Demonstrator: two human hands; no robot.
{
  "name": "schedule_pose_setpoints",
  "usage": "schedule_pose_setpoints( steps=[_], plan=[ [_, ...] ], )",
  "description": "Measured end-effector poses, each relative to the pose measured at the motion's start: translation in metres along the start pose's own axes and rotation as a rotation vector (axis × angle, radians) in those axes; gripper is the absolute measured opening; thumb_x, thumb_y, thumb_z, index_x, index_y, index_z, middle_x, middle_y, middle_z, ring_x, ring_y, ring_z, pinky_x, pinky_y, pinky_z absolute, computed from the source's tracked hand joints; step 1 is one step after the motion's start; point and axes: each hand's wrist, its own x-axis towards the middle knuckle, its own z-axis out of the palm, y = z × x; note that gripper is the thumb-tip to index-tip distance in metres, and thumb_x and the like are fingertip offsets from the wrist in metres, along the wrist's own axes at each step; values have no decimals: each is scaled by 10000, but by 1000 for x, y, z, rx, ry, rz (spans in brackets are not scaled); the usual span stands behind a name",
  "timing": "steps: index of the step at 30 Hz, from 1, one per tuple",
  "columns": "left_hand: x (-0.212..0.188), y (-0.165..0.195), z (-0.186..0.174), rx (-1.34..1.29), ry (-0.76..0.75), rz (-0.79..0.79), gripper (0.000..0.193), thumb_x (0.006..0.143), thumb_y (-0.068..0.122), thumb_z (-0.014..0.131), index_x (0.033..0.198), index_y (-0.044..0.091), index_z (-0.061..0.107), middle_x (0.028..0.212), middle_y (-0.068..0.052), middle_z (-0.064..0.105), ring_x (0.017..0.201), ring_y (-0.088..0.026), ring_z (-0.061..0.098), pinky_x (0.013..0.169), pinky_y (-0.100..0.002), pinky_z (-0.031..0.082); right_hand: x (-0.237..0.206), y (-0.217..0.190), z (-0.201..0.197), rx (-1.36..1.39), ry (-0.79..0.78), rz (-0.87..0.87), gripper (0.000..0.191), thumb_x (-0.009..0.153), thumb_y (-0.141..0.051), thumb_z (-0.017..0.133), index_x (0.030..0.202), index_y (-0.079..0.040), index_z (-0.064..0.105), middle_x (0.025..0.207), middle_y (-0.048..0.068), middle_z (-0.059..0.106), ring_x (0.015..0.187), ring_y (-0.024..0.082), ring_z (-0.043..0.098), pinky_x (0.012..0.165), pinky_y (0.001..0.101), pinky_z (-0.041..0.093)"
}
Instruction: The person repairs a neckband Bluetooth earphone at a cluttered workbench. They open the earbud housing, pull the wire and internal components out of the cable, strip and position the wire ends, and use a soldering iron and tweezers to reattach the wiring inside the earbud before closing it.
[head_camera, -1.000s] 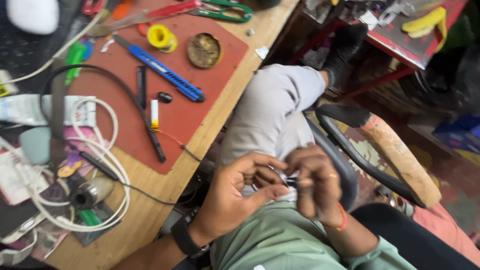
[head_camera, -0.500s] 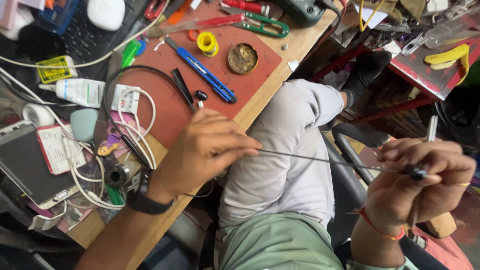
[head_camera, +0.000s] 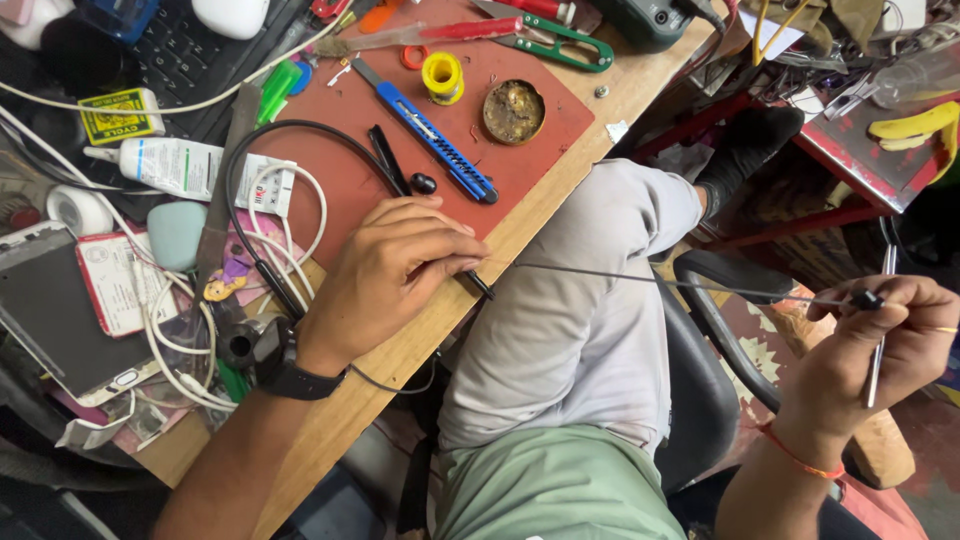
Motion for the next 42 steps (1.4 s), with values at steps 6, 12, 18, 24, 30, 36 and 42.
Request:
schedule_pose_setpoints(
  steps=[6,12,18,24,30,36,42],
  plan=[
    [2,-4,-3,-31,10,-4,95,901,57,734,991,42,759,986,-102,760,998,-286,713,1058,-435,489,-14,19,-2,-35,-20,-16,405,1162,-413,574,1122,-42,416,936,60,467,776,128,508,754,250,505],
    [2,-7,-4,-24,0,-2,99,905,57,733,997,33,761,998,-109,761,1009,-291,711,1067,-441,487,-21,24,4,-43,16,5,445,1169,-435,574,1153,-31,390,940,71,460,764,131,516,740,254,507],
    [5,-8,-4,-15,-18,3,105,908,64,731,1002,31,762,1005,-107,762,1016,-289,711,1068,-442,484,-17,28,2,-135,7,-37,453,1189,-449,535,1145,-23,387,994,67,459,785,129,522,763,248,515],
    [6,-7,-4,2,-29,5,107,907,65,731,1001,24,761,1011,-102,762,1023,-292,705,1064,-442,484,-16,32,-5,-322,-9,-139,449,1182,-445,475,1156,-5,387,1028,46,436,798,117,485,812,231,506],
    [6,-7,-5,10,-31,9,114,904,71,734,1004,26,765,1016,-95,763,1032,-295,700,1049,-435,488,-12,29,-7,-455,-17,-181,454,1220,-433,477,1094,-6,382,1000,45,420,782,114,485,774,222,482],
    [7,-7,-4,28,-31,8,111,909,84,737,1002,33,768,1025,-92,767,1025,-281,705,1051,-438,489,0,18,-5,-409,-79,-154,449,1220,-420,494,1093,-1,393,1001,52,432,825,113,506,798,217,501],
    [7,2,-12,106,-17,-11,146,916,120,753,1037,41,776,1022,-78,774,1005,-253,709,1054,-443,493,16,10,6,-286,-184,-44,427,1242,-371,524,1096,15,416,985,63,480,837,102,497,838,226,499]
  ],
)
